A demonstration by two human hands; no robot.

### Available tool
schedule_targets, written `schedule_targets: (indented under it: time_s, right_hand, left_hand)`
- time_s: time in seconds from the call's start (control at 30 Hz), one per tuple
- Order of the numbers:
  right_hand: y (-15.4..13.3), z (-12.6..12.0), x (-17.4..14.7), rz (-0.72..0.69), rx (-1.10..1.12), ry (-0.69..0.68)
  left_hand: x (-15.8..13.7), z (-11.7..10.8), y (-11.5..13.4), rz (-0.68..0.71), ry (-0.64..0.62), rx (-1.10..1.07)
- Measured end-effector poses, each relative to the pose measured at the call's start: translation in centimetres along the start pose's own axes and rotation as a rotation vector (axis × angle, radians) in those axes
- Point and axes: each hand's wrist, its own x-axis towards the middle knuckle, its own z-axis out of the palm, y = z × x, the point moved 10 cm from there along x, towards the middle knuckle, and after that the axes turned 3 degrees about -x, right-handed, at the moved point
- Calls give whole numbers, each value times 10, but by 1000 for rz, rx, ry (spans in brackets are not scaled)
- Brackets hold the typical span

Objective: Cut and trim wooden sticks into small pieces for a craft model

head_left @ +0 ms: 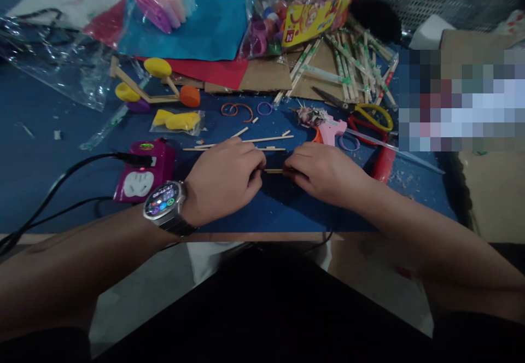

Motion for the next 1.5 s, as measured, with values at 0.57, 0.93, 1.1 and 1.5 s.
schedule_targets:
  time_s: [0.57,0.93,1.1,1.5]
  right_hand:
    - [7,3,2,122,-63,-62]
    - [8,5,3,171,-78,-92]
    - [9,6,3,176,-77,-92]
    - [8,6,3,174,-43,-88]
  left_hand:
    - [-1,-2,1,13,18,-4]
    - [1,-2,2,26,36,9]
    - [0,0,1,17,16,4]
    - [1,4,0,-7,-17,14]
